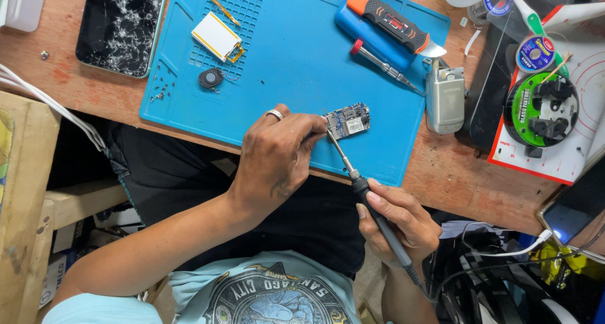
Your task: The person disassembles a small red electronic device on a blue mat, removes the battery and circuit board, and uses a soldering iron to work on the board and battery connector. The person handles screws, a screwdriver, and a utility knife during the process.
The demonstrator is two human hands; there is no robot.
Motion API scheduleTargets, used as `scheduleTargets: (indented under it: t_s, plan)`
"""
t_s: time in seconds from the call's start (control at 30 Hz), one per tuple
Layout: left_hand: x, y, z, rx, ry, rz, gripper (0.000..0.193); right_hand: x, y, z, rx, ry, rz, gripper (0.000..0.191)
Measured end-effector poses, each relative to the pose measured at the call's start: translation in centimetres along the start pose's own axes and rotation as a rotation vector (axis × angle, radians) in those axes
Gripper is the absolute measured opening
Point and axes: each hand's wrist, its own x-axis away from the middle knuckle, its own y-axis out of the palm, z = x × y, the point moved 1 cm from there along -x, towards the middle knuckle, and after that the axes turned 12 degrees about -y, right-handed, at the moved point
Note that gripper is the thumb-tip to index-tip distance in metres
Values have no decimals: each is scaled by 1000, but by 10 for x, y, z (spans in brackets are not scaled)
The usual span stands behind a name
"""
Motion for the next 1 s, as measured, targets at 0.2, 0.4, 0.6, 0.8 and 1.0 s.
scheduleTargets:
  t_s: [0.2,0.4,0.6,0.8,1.0]
  plan:
    - [-1,1,-1,3,-20,-17,12,1,0,0,17,-5,-4,25]
    - [-1,2,-2,12,-22,-17,13,0,-1,1,7,-31,-10,24]
    - [0,0,0,-3,-42,-36,11,3,-3,-1,-10,-14,6,25]
    - [-3,-5,-1,53,-28,-73,13,14,-19,9,-5,-36,171,27]
    - [-11,-13,-3,-34,44,-75,13,24,-39,21,-112,70,277,28]
